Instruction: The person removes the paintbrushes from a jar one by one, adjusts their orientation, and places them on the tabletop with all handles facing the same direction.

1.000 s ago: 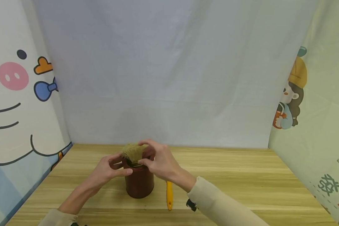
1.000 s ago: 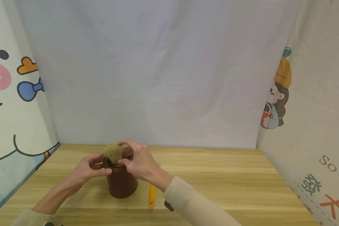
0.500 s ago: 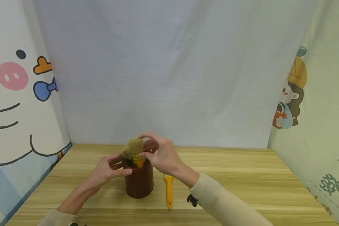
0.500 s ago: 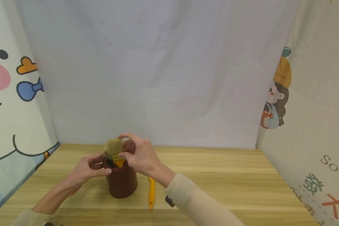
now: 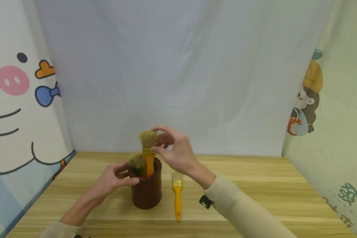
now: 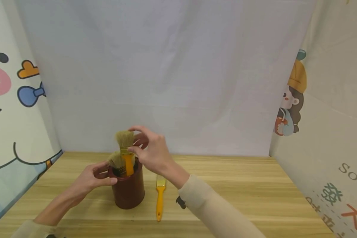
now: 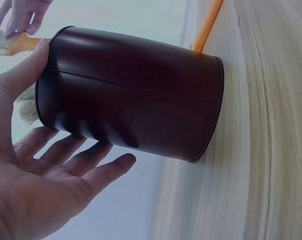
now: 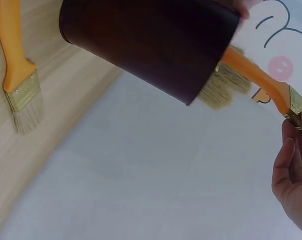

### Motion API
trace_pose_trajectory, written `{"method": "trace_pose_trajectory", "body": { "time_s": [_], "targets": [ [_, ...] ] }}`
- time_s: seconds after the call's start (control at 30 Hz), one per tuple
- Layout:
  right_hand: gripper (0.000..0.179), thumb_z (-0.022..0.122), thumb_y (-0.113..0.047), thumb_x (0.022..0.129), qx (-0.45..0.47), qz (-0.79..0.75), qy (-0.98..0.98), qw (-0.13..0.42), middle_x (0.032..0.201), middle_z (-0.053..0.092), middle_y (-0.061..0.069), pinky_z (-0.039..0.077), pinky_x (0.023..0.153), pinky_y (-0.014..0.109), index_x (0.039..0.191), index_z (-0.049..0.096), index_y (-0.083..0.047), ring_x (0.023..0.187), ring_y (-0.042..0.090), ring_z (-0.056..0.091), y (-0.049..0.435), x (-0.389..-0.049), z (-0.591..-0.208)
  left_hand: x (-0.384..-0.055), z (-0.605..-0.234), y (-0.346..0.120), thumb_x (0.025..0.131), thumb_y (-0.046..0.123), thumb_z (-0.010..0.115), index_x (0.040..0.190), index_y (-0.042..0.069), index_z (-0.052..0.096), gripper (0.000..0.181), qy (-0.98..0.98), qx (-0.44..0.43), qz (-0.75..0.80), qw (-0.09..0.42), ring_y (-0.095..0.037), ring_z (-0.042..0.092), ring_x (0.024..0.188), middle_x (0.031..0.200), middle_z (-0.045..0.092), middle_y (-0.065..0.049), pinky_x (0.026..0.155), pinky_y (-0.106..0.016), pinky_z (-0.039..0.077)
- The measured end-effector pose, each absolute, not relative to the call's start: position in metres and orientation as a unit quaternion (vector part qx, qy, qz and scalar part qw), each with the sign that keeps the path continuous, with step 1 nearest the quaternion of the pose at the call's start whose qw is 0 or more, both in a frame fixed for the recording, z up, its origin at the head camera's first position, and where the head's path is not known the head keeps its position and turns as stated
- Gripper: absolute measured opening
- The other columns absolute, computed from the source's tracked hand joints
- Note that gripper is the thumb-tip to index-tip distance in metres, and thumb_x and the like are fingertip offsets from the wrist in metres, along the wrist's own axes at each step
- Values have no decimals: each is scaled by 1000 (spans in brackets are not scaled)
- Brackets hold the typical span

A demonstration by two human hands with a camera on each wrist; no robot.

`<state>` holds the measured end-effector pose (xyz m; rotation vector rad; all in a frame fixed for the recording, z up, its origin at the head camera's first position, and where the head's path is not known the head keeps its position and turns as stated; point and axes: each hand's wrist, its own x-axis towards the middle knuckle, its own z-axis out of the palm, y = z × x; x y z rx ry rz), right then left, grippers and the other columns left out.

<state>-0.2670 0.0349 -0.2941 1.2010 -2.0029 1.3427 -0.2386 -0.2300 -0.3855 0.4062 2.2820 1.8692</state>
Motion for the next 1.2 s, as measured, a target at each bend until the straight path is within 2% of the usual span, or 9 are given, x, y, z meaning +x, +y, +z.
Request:
{"method": "trace_pose_trajectory", "body": {
  "time_s": [0.3,0.7,1.2],
  "targets": [
    [48,81,4,90,434,486,-718,245,98,78,8,61,75,28,134,65,-5,84,13,74,44,-269,-275,-238,-386,-229,96,21,81,164,1,33,86,762,141,627,77,-47,43,145,163,37,-26,111,-52,48],
    [50,82,5,89,421,492,-715,263,97,78,7,61,77,31,135,65,-5,84,14,74,62,-268,-255,-238,-386,-229,96,21,80,165,-2,27,90,764,134,626,78,-49,38,146,167,28,-28,113,-55,45],
    [51,83,7,88,391,495,-734,250,99,78,8,62,76,33,134,66,-5,84,17,75,92,-270,-268,-238,-387,-229,97,20,79,165,0,30,87,763,144,625,77,-49,40,146,165,32,-27,112,-54,47]
  ]
}}
